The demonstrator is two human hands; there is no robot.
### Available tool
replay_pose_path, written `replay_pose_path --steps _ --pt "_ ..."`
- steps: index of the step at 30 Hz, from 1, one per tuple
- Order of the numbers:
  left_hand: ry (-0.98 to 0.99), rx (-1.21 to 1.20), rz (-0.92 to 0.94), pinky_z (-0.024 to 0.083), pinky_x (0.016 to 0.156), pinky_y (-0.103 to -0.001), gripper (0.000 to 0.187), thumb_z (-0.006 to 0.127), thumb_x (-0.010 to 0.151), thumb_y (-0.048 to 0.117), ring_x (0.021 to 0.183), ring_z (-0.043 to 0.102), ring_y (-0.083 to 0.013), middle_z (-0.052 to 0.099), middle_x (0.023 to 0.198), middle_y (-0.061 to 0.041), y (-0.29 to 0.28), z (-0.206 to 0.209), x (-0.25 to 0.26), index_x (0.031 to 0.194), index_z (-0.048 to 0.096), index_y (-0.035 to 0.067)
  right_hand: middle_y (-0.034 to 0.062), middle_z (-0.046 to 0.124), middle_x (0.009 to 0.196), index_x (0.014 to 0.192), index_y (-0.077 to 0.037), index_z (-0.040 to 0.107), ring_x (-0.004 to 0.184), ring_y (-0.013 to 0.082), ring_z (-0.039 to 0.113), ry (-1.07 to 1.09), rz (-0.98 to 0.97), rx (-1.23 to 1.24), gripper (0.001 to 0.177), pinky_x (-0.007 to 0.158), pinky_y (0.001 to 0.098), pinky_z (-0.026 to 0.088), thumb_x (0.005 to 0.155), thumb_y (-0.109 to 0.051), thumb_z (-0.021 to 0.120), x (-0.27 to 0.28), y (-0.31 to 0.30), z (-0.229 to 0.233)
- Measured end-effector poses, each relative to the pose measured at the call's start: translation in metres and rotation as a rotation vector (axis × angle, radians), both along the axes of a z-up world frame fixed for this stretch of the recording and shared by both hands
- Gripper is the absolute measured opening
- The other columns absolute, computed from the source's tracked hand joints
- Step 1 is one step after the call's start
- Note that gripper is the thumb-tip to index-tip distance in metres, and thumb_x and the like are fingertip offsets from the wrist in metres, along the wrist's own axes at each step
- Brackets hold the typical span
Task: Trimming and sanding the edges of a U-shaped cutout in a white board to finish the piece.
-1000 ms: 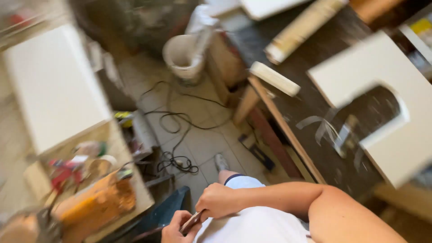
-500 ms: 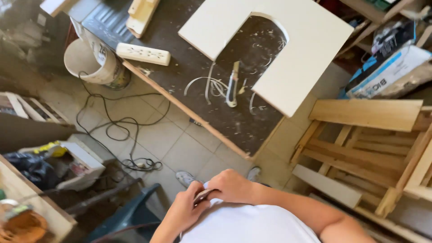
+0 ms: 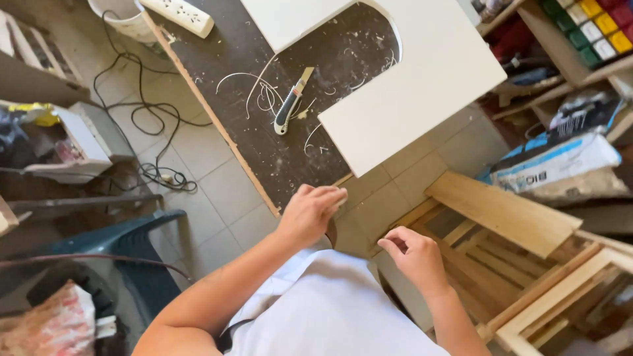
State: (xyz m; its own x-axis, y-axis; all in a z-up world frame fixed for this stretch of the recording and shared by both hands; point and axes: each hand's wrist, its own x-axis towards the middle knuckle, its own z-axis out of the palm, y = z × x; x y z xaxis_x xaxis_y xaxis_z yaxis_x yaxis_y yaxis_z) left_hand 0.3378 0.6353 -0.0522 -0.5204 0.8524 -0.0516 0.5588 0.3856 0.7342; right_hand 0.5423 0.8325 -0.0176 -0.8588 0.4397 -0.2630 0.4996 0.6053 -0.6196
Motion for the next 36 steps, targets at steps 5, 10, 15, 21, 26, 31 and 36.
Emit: replay_pose_path --steps 5,10,15,21,26,31,36 --pt "0.231 -0.029 0.437 0.057 0.087 -0.037 0.036 0.064 0.1 0.031 0.111 0.064 -0.0253 0.073 0.131 0.008 0.032 -0.058 -0.036 0.136 0.072 0.032 -0.0029 0.082 0.08 0.093 -0.03 0.079 0.081 0.019 0.079 -0.102 0.086 0.021 0.011 0.077 0.0332 0.064 0.085 -0.035 0.084 -0.039 0.087 -0.017" --pt "0.329 -0.014 0.626 0.052 0.094 -0.035 0.036 0.067 0.099 0.027 0.114 0.066 -0.0228 0.075 0.129 0.005 0.075 -0.098 -0.076 0.133 0.075 0.026 0.0001 0.08 0.089 0.098 -0.028 0.079 0.092 0.0238 0.077 -0.058 0.281 0.191 0.014 0.085 0.0388 0.062 0.089 -0.039 0.081 -0.113 0.197 -0.044" --pt "0.356 -0.066 0.839 0.052 0.092 -0.037 0.042 0.069 0.095 0.031 0.116 0.059 -0.0225 0.072 0.132 0.01 0.132 -0.12 -0.083 0.137 0.072 0.028 0.0026 0.078 0.096 0.1 -0.022 0.078 0.102 0.0265 0.075 0.073 0.497 0.367 0.018 0.094 0.0384 0.059 0.094 -0.039 0.081 -0.182 0.321 -0.087" --pt "0.598 -0.302 1.007 0.048 0.091 -0.039 0.045 0.062 0.095 0.024 0.13 0.054 -0.0263 0.069 0.141 0.013 0.164 -0.14 -0.086 0.138 0.072 0.032 0.0072 0.066 0.129 0.124 -0.018 0.072 0.12 0.0305 0.067 0.352 0.643 0.606 0.047 0.099 0.0424 0.055 0.088 -0.044 0.087 -0.296 0.43 -0.134" --pt "0.81 -0.544 1.134 0.04 0.107 -0.047 0.04 0.057 0.1 0.02 0.144 0.05 -0.0344 0.072 0.14 0.0 0.2 -0.145 -0.082 0.136 0.073 0.02 0.0127 0.064 0.155 0.147 -0.017 0.066 0.146 0.0298 0.057 0.517 0.993 0.692 0.071 0.115 0.044 0.043 0.088 -0.054 0.075 -0.373 0.452 -0.138" --pt "0.684 -0.624 1.113 0.031 0.114 -0.062 0.047 0.054 0.098 0.017 0.153 0.04 -0.0412 0.065 0.15 -0.004 0.299 -0.159 -0.099 0.144 0.066 0.019 0.0156 0.046 0.171 0.16 -0.017 0.051 0.16 0.0365 0.035 0.431 1.033 0.497 0.076 0.125 0.0595 0.023 0.099 -0.063 0.052 -0.378 0.462 -0.178" --pt "0.619 -0.753 1.054 0.017 0.117 -0.076 0.051 0.049 0.105 0.023 0.16 0.027 -0.0361 0.051 0.164 0.007 0.269 -0.146 -0.081 0.155 0.054 0.031 0.0149 0.044 0.172 0.163 -0.018 0.048 0.162 0.036 0.03 0.385 1.032 0.455 0.08 0.127 0.0613 0.018 0.1 -0.067 0.048 -0.377 0.462 -0.177"
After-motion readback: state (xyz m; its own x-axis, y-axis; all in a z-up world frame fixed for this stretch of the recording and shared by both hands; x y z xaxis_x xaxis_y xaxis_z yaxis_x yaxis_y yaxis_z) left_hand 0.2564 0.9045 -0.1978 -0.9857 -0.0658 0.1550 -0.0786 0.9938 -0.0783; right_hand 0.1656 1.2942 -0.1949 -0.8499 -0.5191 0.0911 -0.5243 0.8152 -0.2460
